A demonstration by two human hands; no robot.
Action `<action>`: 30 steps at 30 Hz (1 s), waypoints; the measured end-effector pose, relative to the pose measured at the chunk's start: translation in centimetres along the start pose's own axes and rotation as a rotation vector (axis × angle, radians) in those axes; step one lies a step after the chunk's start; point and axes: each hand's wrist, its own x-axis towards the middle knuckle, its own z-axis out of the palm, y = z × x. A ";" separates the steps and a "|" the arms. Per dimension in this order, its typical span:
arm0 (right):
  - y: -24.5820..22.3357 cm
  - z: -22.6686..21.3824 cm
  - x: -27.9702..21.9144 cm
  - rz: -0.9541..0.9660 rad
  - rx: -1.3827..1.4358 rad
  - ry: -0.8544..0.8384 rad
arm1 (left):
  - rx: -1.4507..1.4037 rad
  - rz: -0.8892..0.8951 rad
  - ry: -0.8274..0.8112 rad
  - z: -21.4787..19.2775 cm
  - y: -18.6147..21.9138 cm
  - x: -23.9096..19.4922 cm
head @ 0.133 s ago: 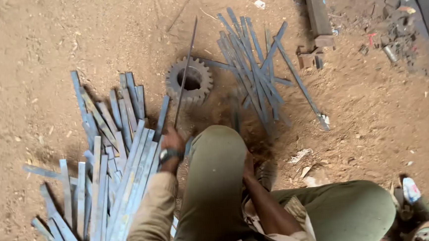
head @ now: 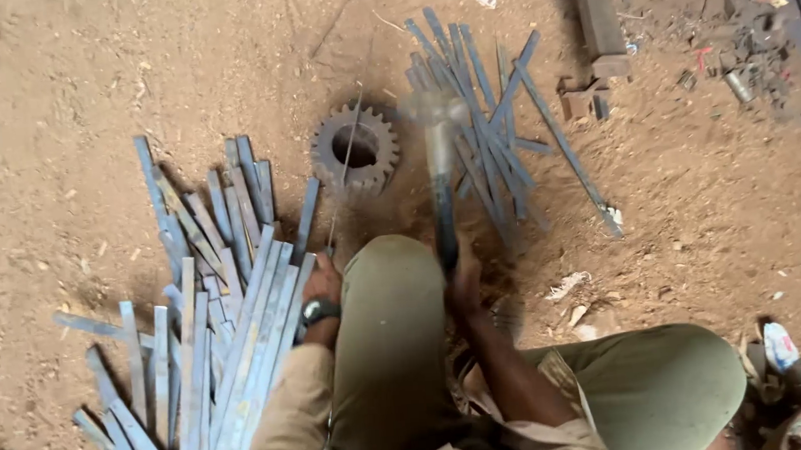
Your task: The person sorts through metal strips on a workshop floor, picking them up and moving them into a pile while occasionally using a hammer to tap or move the metal pieces.
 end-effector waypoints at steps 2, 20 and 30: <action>-1.8 0.3 2.3 -0.087 -0.068 0.056 | -0.006 0.008 -0.028 -0.5 -1.1 -0.9; 8.2 0.8 1.1 0.194 -0.336 0.068 | -0.218 0.047 0.000 -1.9 -5.1 -10.6; 13.0 -2.8 -0.1 0.508 -0.336 -0.223 | -0.377 0.353 0.630 -7.4 8.1 1.2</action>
